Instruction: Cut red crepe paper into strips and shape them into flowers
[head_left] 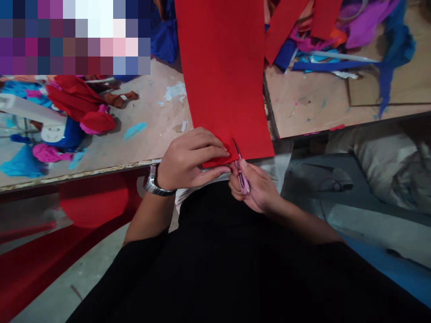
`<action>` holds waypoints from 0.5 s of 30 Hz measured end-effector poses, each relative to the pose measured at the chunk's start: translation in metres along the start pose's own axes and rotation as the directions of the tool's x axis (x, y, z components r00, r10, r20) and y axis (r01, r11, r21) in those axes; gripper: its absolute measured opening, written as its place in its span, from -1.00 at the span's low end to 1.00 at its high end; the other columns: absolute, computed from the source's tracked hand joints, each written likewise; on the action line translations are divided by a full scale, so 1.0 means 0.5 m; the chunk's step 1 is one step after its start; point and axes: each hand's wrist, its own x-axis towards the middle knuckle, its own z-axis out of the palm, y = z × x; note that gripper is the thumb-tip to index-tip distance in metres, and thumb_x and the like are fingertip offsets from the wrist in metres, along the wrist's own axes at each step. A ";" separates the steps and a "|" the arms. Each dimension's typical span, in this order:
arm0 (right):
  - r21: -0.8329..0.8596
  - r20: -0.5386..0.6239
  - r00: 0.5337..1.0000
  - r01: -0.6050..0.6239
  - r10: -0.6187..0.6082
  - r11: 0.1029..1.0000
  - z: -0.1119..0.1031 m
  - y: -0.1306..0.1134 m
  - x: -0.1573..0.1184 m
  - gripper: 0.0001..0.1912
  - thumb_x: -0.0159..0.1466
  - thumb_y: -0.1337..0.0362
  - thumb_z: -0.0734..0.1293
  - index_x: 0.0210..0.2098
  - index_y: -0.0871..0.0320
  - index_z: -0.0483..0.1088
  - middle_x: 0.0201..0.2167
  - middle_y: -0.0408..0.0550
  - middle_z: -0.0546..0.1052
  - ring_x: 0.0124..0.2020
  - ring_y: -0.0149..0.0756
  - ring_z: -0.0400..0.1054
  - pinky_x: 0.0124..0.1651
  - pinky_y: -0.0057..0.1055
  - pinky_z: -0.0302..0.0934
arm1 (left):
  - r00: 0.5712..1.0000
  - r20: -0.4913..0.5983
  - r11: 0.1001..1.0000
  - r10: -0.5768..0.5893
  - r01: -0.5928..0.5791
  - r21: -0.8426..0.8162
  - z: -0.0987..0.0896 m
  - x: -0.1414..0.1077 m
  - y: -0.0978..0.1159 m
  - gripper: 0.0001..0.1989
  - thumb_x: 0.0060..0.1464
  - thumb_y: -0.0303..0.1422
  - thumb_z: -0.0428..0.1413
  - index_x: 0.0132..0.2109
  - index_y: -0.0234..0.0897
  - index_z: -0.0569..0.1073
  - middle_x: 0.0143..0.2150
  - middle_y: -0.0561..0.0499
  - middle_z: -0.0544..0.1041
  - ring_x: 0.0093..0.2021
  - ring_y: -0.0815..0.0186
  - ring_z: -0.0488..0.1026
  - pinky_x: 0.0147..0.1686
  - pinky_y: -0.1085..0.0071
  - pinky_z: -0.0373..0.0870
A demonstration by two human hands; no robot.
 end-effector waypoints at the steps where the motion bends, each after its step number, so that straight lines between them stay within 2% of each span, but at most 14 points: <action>1: -0.001 -0.004 1.000 -0.004 0.004 1.000 0.001 -0.001 0.000 -0.57 0.48 -0.13 0.29 -0.28 0.08 0.28 -0.66 -0.38 0.18 -0.67 -0.50 -0.13 -0.62 -0.52 -0.16 | 1.000 -0.004 1.000 0.001 -0.001 -0.001 0.000 0.000 0.000 -0.73 0.23 -0.06 0.31 -0.03 -0.06 0.59 -0.10 -0.08 0.70 -0.10 0.13 0.66 -0.09 0.11 0.62; 7: 0.012 -0.001 0.999 -0.035 0.035 0.999 0.003 -0.006 -0.002 -0.55 0.47 -0.16 0.29 -0.28 0.07 0.26 -0.67 -0.38 0.18 -0.67 -0.50 -0.13 -0.62 -0.53 -0.17 | 0.999 -0.035 0.999 0.039 -0.040 -0.019 -0.001 0.002 -0.001 -0.69 0.21 -0.07 0.33 -0.02 -0.10 0.58 -0.12 -0.08 0.69 -0.11 0.15 0.66 -0.09 0.15 0.60; 11: 0.032 0.014 0.999 -0.042 0.041 0.999 0.003 -0.010 -0.002 -0.54 0.45 -0.18 0.32 -0.29 0.08 0.28 -0.67 -0.38 0.18 -0.68 -0.51 -0.13 -0.63 -0.54 -0.17 | 0.999 -0.031 0.999 0.026 -0.027 -0.029 -0.003 0.001 0.000 -0.71 0.21 -0.09 0.34 -0.01 -0.08 0.58 -0.09 -0.07 0.69 -0.09 0.16 0.65 -0.07 0.16 0.60; 15: 0.008 -0.006 0.999 -0.040 0.040 0.999 0.007 -0.016 -0.003 -0.52 0.42 -0.20 0.34 -0.29 0.09 0.28 -0.67 -0.38 0.17 -0.68 -0.51 -0.14 -0.63 -0.54 -0.19 | 0.998 -0.050 0.999 0.023 -0.025 -0.040 -0.005 -0.003 0.001 -0.69 0.21 -0.04 0.33 0.00 -0.05 0.58 -0.11 -0.06 0.69 -0.11 0.16 0.64 -0.08 0.13 0.60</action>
